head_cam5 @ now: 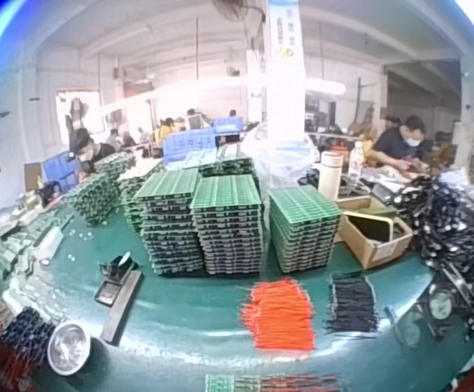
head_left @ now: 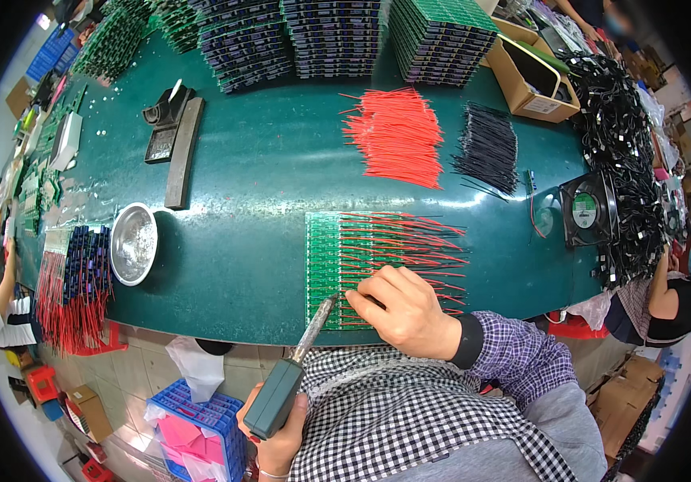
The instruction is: The person applies wires to printed circuit boards using a soldering iron.
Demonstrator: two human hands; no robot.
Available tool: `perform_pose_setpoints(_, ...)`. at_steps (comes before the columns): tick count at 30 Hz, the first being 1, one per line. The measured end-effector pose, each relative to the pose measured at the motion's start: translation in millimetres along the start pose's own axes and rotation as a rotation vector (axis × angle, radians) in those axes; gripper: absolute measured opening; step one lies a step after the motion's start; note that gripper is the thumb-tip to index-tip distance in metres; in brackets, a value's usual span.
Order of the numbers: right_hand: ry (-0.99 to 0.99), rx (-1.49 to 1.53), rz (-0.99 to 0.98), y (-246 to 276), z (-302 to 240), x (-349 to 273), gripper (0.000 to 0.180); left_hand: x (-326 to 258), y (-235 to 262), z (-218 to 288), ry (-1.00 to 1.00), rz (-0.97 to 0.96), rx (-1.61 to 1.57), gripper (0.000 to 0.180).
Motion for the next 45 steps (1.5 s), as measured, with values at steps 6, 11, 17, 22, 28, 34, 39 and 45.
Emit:
perform_pose_setpoints(6, -0.006, -0.002, -0.007, -1, 0, 0, 0.032, -2, 0, -3, 0.028, 0.017, -0.037, 0.019)
perform_pose_setpoints(11, -0.012, -0.017, -0.03, -1, -1, 1, 0.032, -9, 3, -11, 0.033, 0.032, -0.013, 0.02)
perform_pose_setpoints(17, -0.017, -0.011, -0.019, -1, -1, 1, 0.031, -22, 8, -37, 0.117, 0.07, -0.044, 0.023)
perform_pose_setpoints(22, -0.019, -0.006, -0.016, -1, 0, 2, 0.032, -13, 7, -16, 0.007, 0.098, -0.022, 0.026)
perform_pose_setpoints(28, -0.037, -0.008, -0.019, 11, 3, 1, 0.034, -27, 8, -49, 0.292, 0.042, -0.077, 0.036)
perform_pose_setpoints(34, -0.164, -0.063, 0.14, 65, 54, 1, 0.025, -19, 2, -70, 0.405, -0.197, 0.167, 0.049)
perform_pose_setpoints(39, -0.237, -0.309, 0.223, 106, 116, -20, 0.018, -17, 3, -23, 0.406, -0.228, 0.226, 0.051)
perform_pose_setpoints(45, -0.267, -0.483, 0.156, 104, 164, -34, 0.016, 2, -2, -11, 0.218, -0.076, 0.104, 0.047)
Point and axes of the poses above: each hand's wrist, its own x-axis towards the middle knuckle, its own y-axis out of the back of the hand, z = x × y, the point moved 9 cm from there along x, towards the middle knuckle, and after that the axes turned 6 degrees about z, right-handed, at the moved point
